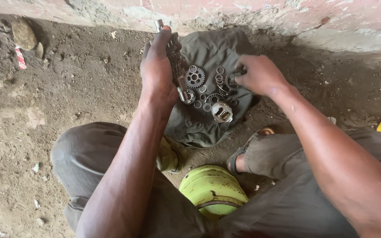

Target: The person sits on the ground and assembles a gear shaft by sliding multiple gears and washers onto a metal shaft. They repeatedly pick up individual gears, align them, and slide them into place, occasionally rotating the shaft to check fit.

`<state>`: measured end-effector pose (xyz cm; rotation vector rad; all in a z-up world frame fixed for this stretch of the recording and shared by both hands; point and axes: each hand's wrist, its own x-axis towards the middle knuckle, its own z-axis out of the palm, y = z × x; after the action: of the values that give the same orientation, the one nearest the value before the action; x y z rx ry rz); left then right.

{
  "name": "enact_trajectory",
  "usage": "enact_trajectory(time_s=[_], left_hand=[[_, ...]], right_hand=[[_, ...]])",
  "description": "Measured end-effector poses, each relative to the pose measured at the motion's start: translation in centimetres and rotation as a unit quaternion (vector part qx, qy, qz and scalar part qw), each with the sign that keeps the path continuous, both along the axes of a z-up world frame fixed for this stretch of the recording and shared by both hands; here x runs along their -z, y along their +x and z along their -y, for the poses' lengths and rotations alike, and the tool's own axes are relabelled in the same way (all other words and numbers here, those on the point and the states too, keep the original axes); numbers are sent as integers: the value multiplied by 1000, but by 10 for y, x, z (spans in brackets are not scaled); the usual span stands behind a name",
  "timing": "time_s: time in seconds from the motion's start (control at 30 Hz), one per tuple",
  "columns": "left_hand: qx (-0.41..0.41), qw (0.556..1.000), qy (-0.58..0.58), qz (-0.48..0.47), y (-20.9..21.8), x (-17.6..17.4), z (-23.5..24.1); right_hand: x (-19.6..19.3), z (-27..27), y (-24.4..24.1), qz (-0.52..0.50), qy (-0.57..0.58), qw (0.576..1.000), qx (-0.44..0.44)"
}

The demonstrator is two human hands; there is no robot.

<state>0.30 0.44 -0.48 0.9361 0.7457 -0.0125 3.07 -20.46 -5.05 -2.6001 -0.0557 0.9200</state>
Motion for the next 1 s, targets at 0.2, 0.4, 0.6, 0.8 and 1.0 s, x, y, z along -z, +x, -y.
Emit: enact_trajectory(time_s=[0.2, 0.4, 0.6, 0.8, 1.0], left_hand=[[15, 999, 29, 6, -3, -2, 2], [7, 1000, 18, -3, 0, 5, 1], [4, 1000, 7, -7, 0, -2, -1], [18, 1000, 0, 12, -2, -3, -7], [30, 999, 14, -11, -2, -8, -8]], right_hand=[[-1, -24, -18, -39, 76, 993, 87], [70, -4, -26, 64, 82, 989, -106], [74, 5, -35, 16, -127, 975, -179], [101, 9, -42, 17, -192, 963, -191], [84, 9, -29, 26, -142, 975, -171]])
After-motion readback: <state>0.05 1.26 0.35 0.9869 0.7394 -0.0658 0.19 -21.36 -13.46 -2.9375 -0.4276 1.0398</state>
